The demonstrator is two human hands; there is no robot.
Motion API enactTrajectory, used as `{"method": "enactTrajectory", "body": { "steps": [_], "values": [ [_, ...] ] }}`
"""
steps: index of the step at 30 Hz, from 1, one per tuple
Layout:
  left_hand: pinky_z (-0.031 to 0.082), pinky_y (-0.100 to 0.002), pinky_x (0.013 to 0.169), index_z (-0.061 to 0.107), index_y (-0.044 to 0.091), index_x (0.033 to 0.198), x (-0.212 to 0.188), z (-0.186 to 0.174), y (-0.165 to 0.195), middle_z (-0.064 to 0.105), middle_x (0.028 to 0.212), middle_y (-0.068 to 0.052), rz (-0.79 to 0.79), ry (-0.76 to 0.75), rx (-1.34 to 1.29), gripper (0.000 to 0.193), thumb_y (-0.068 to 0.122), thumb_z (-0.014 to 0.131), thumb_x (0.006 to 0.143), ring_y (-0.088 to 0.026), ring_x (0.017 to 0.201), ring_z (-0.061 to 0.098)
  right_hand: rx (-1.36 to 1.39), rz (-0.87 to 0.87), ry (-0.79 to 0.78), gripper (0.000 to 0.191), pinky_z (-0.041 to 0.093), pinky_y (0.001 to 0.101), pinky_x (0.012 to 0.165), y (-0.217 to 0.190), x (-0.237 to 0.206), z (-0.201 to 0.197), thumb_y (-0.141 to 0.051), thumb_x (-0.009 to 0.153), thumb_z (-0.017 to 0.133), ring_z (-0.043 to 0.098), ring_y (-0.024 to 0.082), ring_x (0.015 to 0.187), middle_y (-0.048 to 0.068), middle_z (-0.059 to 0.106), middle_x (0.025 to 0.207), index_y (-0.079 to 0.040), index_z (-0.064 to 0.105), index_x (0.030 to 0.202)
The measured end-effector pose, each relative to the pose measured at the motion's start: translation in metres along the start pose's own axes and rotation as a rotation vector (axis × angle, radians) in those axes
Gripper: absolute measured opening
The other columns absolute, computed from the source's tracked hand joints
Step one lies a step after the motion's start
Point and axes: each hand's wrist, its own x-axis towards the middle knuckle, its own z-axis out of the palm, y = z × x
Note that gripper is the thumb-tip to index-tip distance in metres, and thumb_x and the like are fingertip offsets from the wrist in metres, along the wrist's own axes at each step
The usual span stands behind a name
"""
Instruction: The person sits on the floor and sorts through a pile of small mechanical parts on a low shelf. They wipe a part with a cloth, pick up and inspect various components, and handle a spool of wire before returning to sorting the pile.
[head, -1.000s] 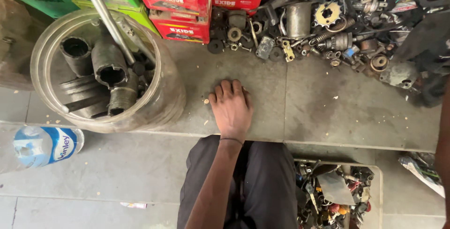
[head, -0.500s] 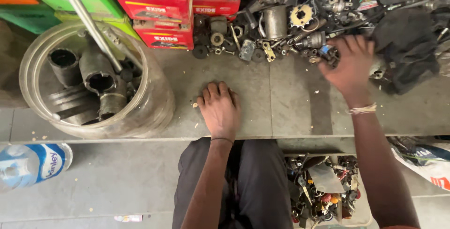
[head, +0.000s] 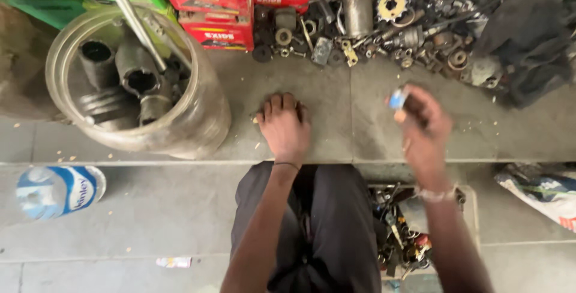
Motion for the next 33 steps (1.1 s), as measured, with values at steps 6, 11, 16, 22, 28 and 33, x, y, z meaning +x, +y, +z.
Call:
{"method": "enactTrajectory", "body": {
  "steps": [6,11,16,22,28,33],
  "values": [
    [0.05,-0.029,0.083,0.06,0.009,0.119,-0.058,-0.091,0.02,0.062,0.094,-0.002,-0.279,-0.369,-1.399,0.021,0.008,0.06,0.098,-0.011,0.088,0.059,0.543,-0.018,-0.107,0.042,0.06,0.0453,0.103,-0.029,-0.124,0.065,0.0,0.093,0.078,0.071,0.03,0.108,0.017,0.066,0.131,0.0,0.065,0.133],
    [0.052,-0.029,0.095,0.062,0.001,0.125,-0.132,-0.189,0.036,0.064,0.114,-0.007,-0.02,-0.414,-1.291,0.03,0.011,0.071,0.099,-0.014,0.102,0.062,0.515,0.062,-0.068,0.04,0.058,0.0375,0.097,-0.069,-0.176,0.085,-0.01,0.089,0.086,0.069,0.026,0.106,0.019,0.065,0.116,0.003,0.069,0.123],
    [0.055,-0.03,0.096,0.067,0.0,0.128,-0.153,-0.228,0.049,0.068,0.113,-0.009,-0.121,-0.465,-1.32,0.032,0.017,0.073,0.102,-0.016,0.102,0.066,0.084,-0.043,-0.11,0.04,0.059,0.0317,0.095,-0.111,-0.194,0.076,-0.017,0.088,0.087,0.067,0.019,0.108,0.013,0.063,0.119,0.002,0.069,0.119],
    [0.056,-0.03,0.096,0.067,0.0,0.135,-0.172,-0.226,0.047,0.073,0.11,-0.009,-0.052,-0.479,-1.275,0.042,0.029,0.072,0.104,-0.015,0.102,0.068,-0.189,-0.135,-0.164,0.04,0.057,0.0292,0.096,-0.137,-0.193,0.076,-0.013,0.084,0.086,0.065,0.017,0.111,0.012,0.062,0.122,0.0,0.068,0.118],
    [0.051,-0.032,0.092,0.068,-0.004,0.124,-0.19,-0.2,0.043,0.07,0.106,-0.011,-0.475,-0.634,-1.624,0.038,0.029,0.065,0.105,-0.018,0.1,0.063,-0.63,-0.358,-0.165,0.049,0.053,0.0347,0.091,-0.153,-0.181,0.097,-0.012,0.073,0.088,0.065,0.023,0.11,0.01,0.068,0.113,-0.005,0.066,0.116],
    [0.05,-0.037,0.1,0.069,-0.003,0.101,-0.201,-0.179,0.044,0.073,0.099,-0.014,-0.884,-0.707,-2.025,0.048,0.037,0.045,0.108,-0.025,0.098,0.068,-0.74,-0.367,-0.17,0.045,0.053,0.037,0.09,-0.15,-0.176,0.116,-0.008,0.074,0.089,0.065,0.026,0.106,0.009,0.069,0.105,-0.005,0.068,0.113]
  ]
}}
